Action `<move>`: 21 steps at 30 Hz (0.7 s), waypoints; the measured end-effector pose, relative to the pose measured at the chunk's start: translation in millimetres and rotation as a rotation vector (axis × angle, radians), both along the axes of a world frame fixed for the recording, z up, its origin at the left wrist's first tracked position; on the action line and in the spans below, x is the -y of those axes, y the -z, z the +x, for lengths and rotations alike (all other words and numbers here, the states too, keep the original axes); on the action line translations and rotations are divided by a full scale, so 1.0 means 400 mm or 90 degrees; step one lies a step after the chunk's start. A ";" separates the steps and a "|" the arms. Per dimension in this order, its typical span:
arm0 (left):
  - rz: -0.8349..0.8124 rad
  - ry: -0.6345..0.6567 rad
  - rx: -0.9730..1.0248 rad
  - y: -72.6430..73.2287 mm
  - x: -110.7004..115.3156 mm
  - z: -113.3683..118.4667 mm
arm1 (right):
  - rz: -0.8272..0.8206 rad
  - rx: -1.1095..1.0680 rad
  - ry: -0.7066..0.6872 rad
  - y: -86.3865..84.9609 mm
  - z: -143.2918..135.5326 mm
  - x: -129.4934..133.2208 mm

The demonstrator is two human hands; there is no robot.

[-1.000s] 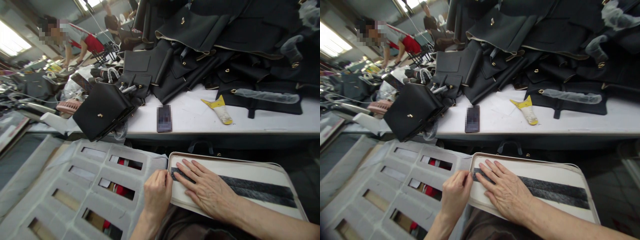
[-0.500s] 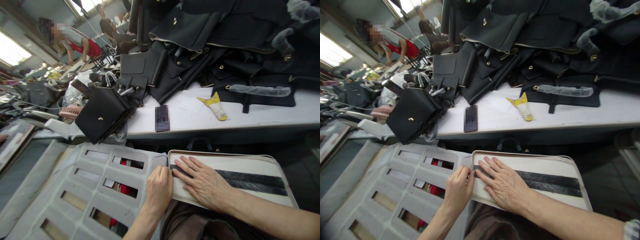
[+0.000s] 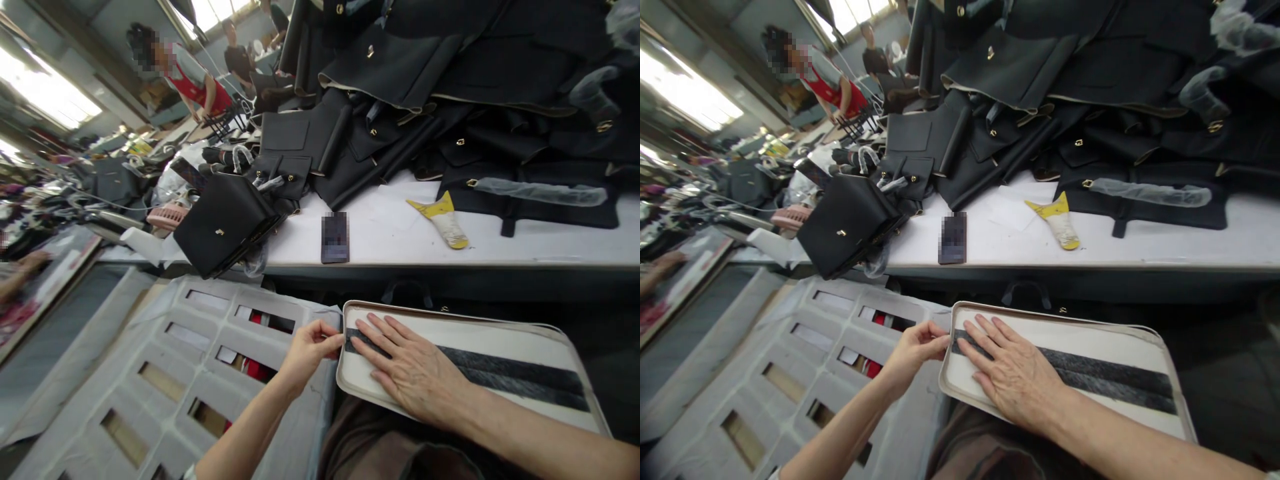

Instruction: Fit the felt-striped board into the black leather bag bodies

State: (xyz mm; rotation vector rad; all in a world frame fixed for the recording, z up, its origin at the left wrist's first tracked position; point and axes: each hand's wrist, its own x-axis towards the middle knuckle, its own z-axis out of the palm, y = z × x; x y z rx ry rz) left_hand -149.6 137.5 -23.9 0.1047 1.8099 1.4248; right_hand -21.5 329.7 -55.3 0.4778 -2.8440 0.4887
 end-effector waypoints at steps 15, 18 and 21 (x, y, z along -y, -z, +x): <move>0.009 0.107 0.129 0.019 -0.018 -0.066 | 0.034 0.021 0.024 -0.008 -0.005 -0.001; -0.004 0.119 0.112 0.010 -0.029 -0.068 | 0.039 0.021 0.023 -0.003 -0.008 0.001; -0.007 0.130 0.109 0.011 -0.038 -0.073 | 0.044 0.023 0.025 -0.001 -0.011 0.001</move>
